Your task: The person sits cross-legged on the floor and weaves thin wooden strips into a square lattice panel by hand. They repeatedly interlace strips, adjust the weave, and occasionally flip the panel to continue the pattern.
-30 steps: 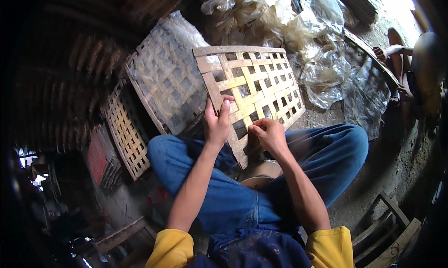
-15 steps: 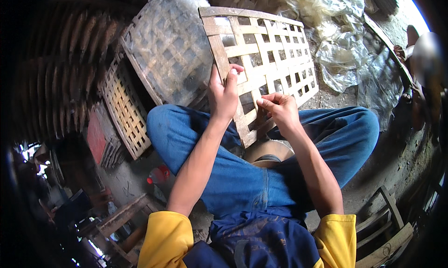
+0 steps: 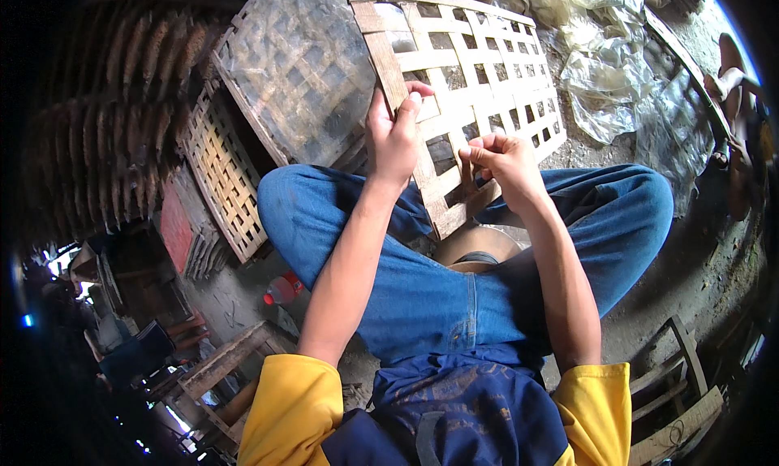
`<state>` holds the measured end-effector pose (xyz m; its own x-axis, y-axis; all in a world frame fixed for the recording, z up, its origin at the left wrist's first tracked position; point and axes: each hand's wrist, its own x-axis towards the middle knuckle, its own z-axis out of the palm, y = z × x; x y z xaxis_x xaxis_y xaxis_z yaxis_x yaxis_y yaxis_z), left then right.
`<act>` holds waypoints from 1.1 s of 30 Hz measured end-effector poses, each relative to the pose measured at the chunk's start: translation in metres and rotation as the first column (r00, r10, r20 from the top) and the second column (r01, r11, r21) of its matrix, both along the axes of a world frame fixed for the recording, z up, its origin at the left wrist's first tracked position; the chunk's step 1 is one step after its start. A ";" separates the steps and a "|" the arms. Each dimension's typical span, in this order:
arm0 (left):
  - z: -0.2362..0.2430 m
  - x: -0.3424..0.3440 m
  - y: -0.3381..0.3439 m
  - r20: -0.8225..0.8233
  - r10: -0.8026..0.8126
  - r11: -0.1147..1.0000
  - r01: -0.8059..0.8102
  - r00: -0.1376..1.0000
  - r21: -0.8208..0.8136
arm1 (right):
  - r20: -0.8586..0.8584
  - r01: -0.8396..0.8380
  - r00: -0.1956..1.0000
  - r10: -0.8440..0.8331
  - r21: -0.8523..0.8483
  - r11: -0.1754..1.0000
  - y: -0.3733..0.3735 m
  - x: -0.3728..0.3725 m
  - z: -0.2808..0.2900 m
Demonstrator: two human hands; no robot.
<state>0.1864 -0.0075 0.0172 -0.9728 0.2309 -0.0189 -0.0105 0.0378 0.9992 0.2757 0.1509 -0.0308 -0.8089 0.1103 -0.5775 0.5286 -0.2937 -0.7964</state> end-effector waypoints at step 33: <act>-0.003 -0.001 0.006 -0.106 -0.030 0.993 0.042 0.994 0.107 | -0.111 -0.330 0.924 0.365 0.247 0.911 0.018 -0.013 -0.001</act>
<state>0.1851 -0.0018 0.0145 -0.9591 0.2611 0.1090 0.0930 -0.0729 0.9930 0.2624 0.1691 -0.0317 -0.8945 -0.0842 -0.4391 0.4334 0.0777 -0.8978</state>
